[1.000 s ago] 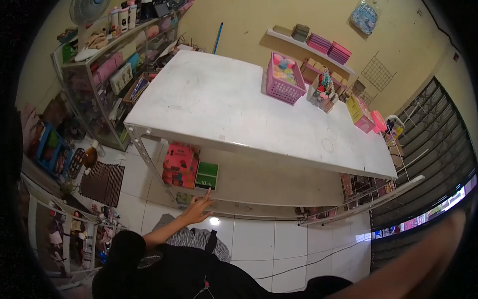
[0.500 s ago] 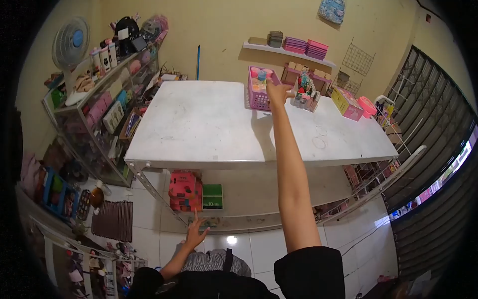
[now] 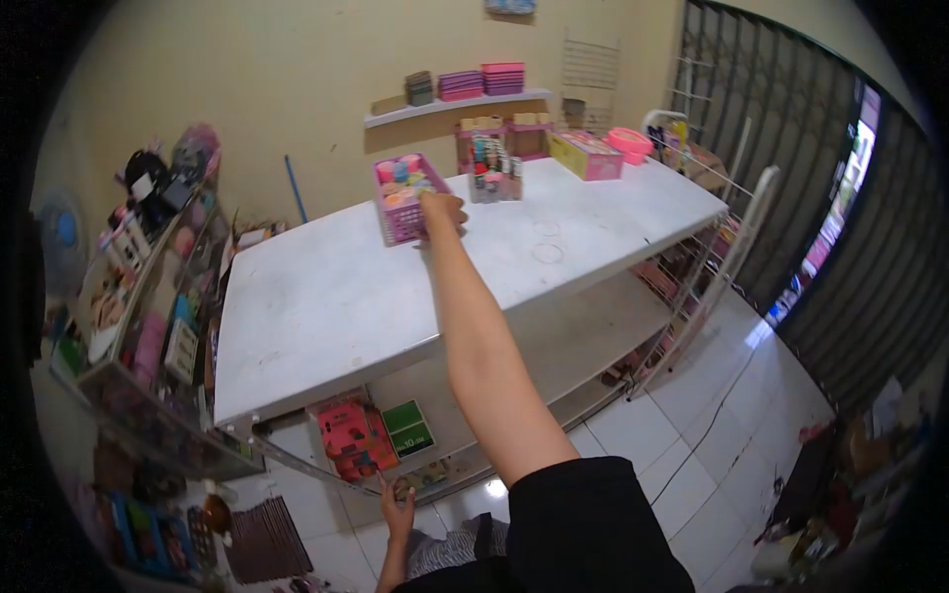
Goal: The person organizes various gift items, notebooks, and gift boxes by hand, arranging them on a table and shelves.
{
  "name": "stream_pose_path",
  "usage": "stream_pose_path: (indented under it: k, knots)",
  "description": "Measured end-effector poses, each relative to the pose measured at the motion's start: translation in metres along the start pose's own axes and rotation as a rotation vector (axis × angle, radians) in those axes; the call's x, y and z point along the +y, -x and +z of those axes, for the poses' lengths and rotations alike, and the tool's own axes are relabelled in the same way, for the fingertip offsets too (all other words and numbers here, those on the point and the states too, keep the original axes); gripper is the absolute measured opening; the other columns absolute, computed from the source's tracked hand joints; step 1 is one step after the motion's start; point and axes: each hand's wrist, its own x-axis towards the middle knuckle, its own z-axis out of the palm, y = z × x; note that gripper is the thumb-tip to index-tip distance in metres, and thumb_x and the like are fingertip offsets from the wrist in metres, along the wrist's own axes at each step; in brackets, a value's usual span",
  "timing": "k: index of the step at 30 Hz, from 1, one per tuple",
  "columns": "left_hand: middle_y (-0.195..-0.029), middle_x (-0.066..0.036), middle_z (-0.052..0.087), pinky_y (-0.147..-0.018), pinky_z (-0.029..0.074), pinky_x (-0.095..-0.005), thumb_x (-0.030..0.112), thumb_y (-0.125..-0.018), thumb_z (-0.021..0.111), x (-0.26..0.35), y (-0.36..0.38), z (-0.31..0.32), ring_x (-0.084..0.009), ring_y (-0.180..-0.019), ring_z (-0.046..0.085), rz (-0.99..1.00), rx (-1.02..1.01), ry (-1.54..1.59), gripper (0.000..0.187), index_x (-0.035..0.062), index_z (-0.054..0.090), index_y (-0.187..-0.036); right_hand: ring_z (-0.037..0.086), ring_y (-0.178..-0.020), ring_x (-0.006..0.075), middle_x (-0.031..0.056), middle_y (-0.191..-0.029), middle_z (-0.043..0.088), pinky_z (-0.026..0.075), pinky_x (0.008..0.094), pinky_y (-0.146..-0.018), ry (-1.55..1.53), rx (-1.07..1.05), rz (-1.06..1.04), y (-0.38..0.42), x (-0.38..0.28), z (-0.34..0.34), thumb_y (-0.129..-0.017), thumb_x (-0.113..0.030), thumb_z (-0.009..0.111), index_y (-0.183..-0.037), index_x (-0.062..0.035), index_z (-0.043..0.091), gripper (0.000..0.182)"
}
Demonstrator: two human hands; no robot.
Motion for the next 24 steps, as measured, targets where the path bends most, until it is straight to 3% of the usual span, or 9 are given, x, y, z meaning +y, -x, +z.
stream_pose_path:
  k: [2,4,6,7,9,12,17,21,24]
  knots:
    - [-0.115,-0.023,0.036,-0.076,0.038,-0.0306,0.014,-0.069,0.057,-0.008,0.003,0.007,-0.0286,-0.096,0.046,0.047,0.046,0.003,0.036,0.0006,0.045,-0.101,0.043,-0.097,0.0299,0.0187,-0.113,0.034,0.048,0.0420,-0.062,0.023,0.008,0.009,-0.025,0.002,0.005,-0.055,-0.021,0.061,-0.108,0.0016,0.039,0.062]
    - [-0.108,-0.021,0.042,-0.073,0.040,-0.0294,0.014,-0.070,0.056,0.022,0.003,-0.001,-0.0254,-0.088,0.050,-0.036,-0.067,0.079,0.035,0.0006,0.046,-0.101,0.050,-0.091,0.0278,0.0190,-0.099,0.049,0.045,0.0345,-0.071,0.383,0.042,-0.295,-0.030,0.005,0.008,-0.055,-0.021,0.060,-0.093,0.0015,0.052,0.044]
    - [-0.088,-0.013,0.055,-0.066,0.041,-0.0255,0.013,-0.071,0.056,0.033,-0.001,-0.008,-0.0158,-0.068,0.055,-0.098,-0.203,0.084,0.033,0.0008,0.047,-0.100,0.051,-0.088,0.0272,0.0198,-0.096,0.050,0.043,0.0307,-0.074,0.347,0.110,-0.277,-0.029,0.006,0.013,-0.056,-0.021,0.058,-0.090,0.0017,0.054,0.042]
    - [-0.088,-0.013,0.055,-0.066,0.041,-0.0255,0.013,-0.071,0.056,0.035,-0.004,-0.010,-0.0158,-0.068,0.055,-0.087,-0.224,0.077,0.033,0.0008,0.047,-0.100,0.053,-0.085,0.0266,0.0206,-0.094,0.052,0.041,0.0269,-0.077,0.325,0.165,-0.271,-0.030,0.006,0.015,-0.057,-0.021,0.057,-0.088,0.0020,0.055,0.039]
    - [-0.087,-0.011,0.056,-0.066,0.041,-0.0244,0.013,-0.071,0.055,0.044,-0.012,-0.014,-0.0146,-0.070,0.055,-0.096,-0.336,0.287,0.032,0.0009,0.047,-0.100,0.054,-0.082,0.0289,0.0214,-0.093,0.051,0.044,0.0352,-0.070,0.282,0.192,-0.322,-0.043,0.010,0.012,-0.056,-0.015,0.058,-0.088,0.0052,0.053,0.038]
    - [-0.091,-0.010,0.054,-0.069,0.041,-0.0250,0.011,-0.074,0.052,0.063,-0.028,-0.022,-0.0144,-0.076,0.053,-0.094,-0.513,0.359,0.028,0.0000,0.047,-0.099,0.055,-0.073,0.0294,0.0203,-0.088,0.050,0.049,0.0424,-0.047,-0.062,0.008,-0.272,-0.048,0.009,0.003,-0.055,0.000,0.057,-0.085,0.0100,0.050,0.032]
    - [-0.097,-0.010,0.052,-0.073,0.040,-0.0270,0.010,-0.076,0.050,0.165,-0.063,-0.058,-0.0157,-0.082,0.053,-0.007,-0.851,0.391,0.027,0.0006,0.046,-0.101,0.056,-0.071,0.0275,0.0183,-0.086,0.051,0.050,0.0389,-0.048,-0.060,-0.125,-0.205,-0.016,-0.009,-0.034,-0.059,-0.002,0.056,-0.087,0.0093,0.049,0.031]
    - [-0.099,-0.020,0.048,-0.075,0.040,-0.0352,0.021,-0.074,0.051,0.231,-0.104,-0.087,-0.0275,-0.085,0.052,0.098,-0.960,0.997,0.042,-0.0053,0.039,-0.105,0.056,-0.066,0.0281,0.0163,-0.082,0.051,0.050,0.0387,-0.043,-0.153,-0.337,-0.161,-0.011,0.002,-0.062,-0.061,-0.001,0.054,-0.089,0.0101,0.046,0.031]
    - [-0.104,-0.024,0.042,-0.078,0.039,-0.0335,0.028,-0.075,0.048,0.271,-0.136,-0.074,-0.0296,-0.092,0.047,-0.134,-0.939,1.221,0.053,-0.0059,0.029,-0.112,0.055,-0.066,0.0273,0.0161,-0.081,0.050,0.051,0.0360,-0.045,-0.111,-0.368,-0.126,0.021,0.005,-0.092,-0.065,-0.002,0.052,-0.085,0.0123,0.044,0.026]
